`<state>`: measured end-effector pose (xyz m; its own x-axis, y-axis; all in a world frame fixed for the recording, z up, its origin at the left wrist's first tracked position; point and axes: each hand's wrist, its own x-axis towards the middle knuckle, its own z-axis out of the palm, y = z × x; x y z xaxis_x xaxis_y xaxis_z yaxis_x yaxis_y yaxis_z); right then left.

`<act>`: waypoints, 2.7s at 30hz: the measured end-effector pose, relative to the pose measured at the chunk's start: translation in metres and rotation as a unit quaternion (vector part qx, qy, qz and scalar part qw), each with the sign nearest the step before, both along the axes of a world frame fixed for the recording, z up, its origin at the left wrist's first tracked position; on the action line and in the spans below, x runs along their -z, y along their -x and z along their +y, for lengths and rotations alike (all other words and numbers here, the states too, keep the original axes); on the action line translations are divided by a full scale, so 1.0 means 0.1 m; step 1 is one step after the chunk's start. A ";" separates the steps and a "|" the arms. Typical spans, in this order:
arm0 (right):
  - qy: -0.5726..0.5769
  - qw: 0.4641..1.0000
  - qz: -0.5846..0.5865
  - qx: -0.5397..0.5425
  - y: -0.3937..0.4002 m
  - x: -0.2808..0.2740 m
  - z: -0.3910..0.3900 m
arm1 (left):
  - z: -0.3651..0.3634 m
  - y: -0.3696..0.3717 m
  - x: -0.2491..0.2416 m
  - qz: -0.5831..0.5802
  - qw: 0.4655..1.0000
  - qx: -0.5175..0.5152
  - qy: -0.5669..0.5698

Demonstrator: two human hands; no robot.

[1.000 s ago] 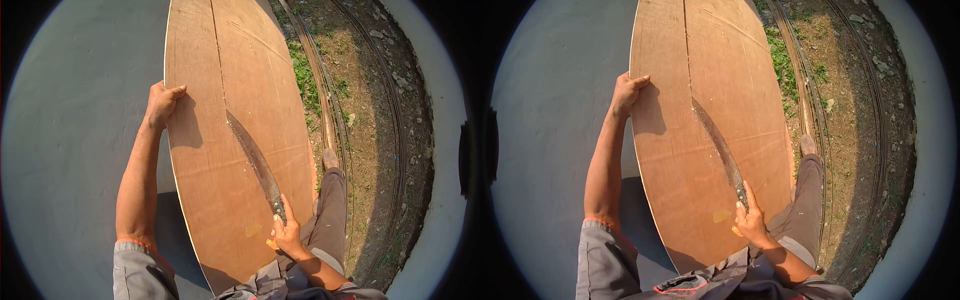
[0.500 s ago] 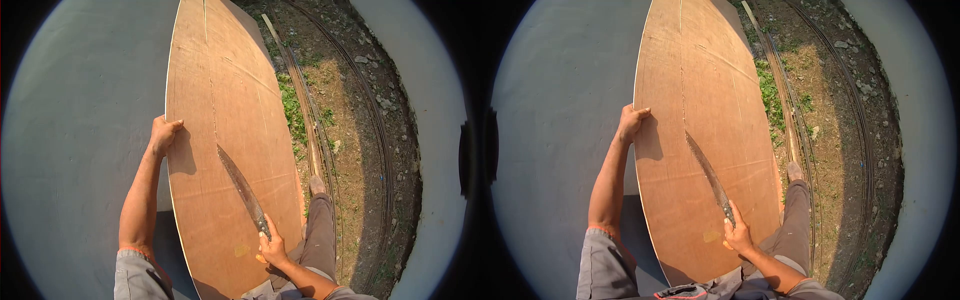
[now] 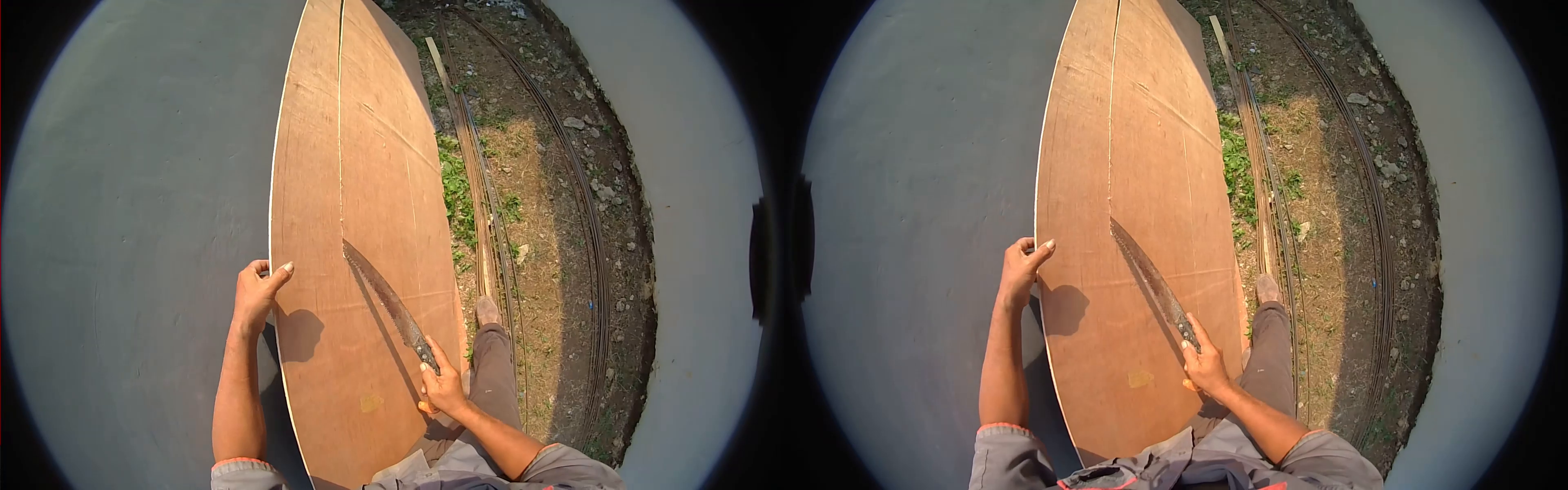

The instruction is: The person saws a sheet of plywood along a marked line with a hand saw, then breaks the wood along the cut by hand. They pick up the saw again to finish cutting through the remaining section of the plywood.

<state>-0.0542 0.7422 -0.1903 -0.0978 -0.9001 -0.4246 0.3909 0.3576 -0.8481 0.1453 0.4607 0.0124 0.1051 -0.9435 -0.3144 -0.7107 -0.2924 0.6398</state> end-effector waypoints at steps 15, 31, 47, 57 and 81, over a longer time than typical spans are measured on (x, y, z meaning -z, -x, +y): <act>0.077 0.995 0.065 0.006 -0.05 0.11 -0.14 | -0.04 0.00 0.09 -0.013 0.997 0.022 0.078; 0.029 0.998 0.030 0.052 -0.09 -0.03 -1.19 | -1.16 0.21 0.33 -0.105 0.984 0.063 0.127; -0.009 0.999 -0.016 -0.042 0.28 0.05 -1.26 | -0.98 -0.25 0.53 -0.109 0.993 0.011 0.055; -0.034 0.998 -0.004 -0.056 0.36 -0.02 -1.31 | -0.91 -0.20 0.51 -0.186 0.981 -0.003 0.060; 0.036 0.995 -0.037 0.085 -0.31 -0.29 -1.05 | -0.52 0.30 0.11 -0.018 0.999 0.035 0.017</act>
